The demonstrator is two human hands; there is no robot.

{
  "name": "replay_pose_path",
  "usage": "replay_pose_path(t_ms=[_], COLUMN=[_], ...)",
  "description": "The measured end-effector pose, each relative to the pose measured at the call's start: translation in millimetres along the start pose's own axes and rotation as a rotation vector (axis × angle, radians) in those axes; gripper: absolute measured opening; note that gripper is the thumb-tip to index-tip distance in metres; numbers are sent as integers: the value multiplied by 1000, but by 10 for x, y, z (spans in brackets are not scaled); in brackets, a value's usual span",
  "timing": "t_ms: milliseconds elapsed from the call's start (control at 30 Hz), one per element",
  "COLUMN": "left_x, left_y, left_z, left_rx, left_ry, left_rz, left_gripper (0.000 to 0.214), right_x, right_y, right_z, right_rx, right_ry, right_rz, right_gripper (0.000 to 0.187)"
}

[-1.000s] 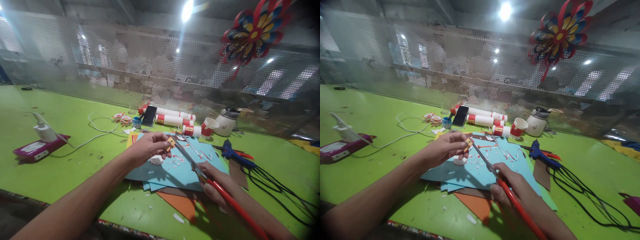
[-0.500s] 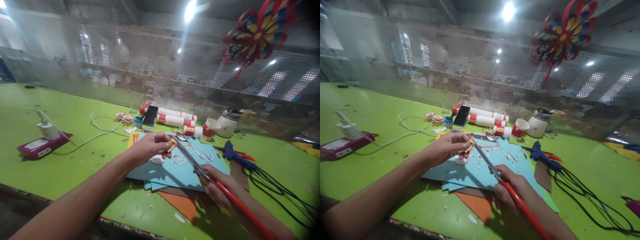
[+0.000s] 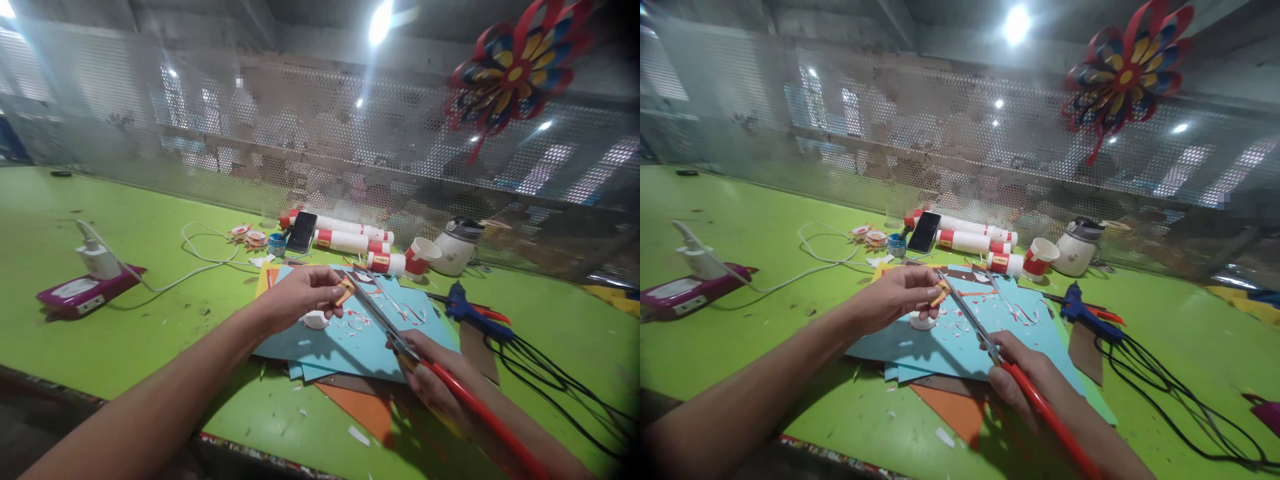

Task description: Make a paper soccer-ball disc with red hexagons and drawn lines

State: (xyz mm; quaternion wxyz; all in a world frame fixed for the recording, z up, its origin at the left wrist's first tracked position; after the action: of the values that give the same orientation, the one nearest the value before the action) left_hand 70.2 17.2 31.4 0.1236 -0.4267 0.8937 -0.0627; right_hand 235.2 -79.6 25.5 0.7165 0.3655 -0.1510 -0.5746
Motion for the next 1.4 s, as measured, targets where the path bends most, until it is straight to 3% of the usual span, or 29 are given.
replay_pose_path(t_ms=[200, 333, 500, 633, 867, 1033, 1133, 1300, 1400], left_x=[4, 2, 9, 12, 6, -8, -15, -13, -16], left_y=[6, 11, 7, 12, 8, 45, 89, 174, 231], left_z=[4, 7, 8, 15, 22, 4, 0, 6, 11], left_rx=[-12, -14, -14, -3, 41, 87, 107, 137, 161], left_ry=[19, 28, 40, 47, 55, 43, 42, 56, 48], left_rz=[-11, -18, -25, -33, -41, -104, -153, -249, -312], left_gripper=[19, 20, 19, 19, 18, 25, 24, 19, 17], right_x=[14, 20, 35, 19, -8, -42, -46, -44, -55], right_y=[-25, -33, 75, 6, 3, 3, -26, 23, -29], right_z=[-77, 4, 204, 207, 45, -21, -17, -29, -42], right_rx=[-10, 8, 92, 87, 145, 147, 174, 147, 105], right_ry=[-14, -1, 13, 10, -40, -127, -105, -87, -93], right_rz=[-9, 9, -121, -23, -25, 4, 20, -81, -20], right_gripper=[40, 38, 39, 39, 37, 37, 36, 28, 29])
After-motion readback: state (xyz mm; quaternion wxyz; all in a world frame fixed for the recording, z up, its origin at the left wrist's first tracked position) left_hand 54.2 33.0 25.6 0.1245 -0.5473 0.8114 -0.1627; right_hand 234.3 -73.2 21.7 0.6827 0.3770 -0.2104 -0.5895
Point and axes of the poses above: each hand's wrist, its own x-axis away from the middle knuckle, its own y-axis out of the back of the hand, z = x × y, the point moved 8 cm from there along -x, towards the middle knuckle, and after that the axes turned 3 degrees about -z, right-handed, at the moved point
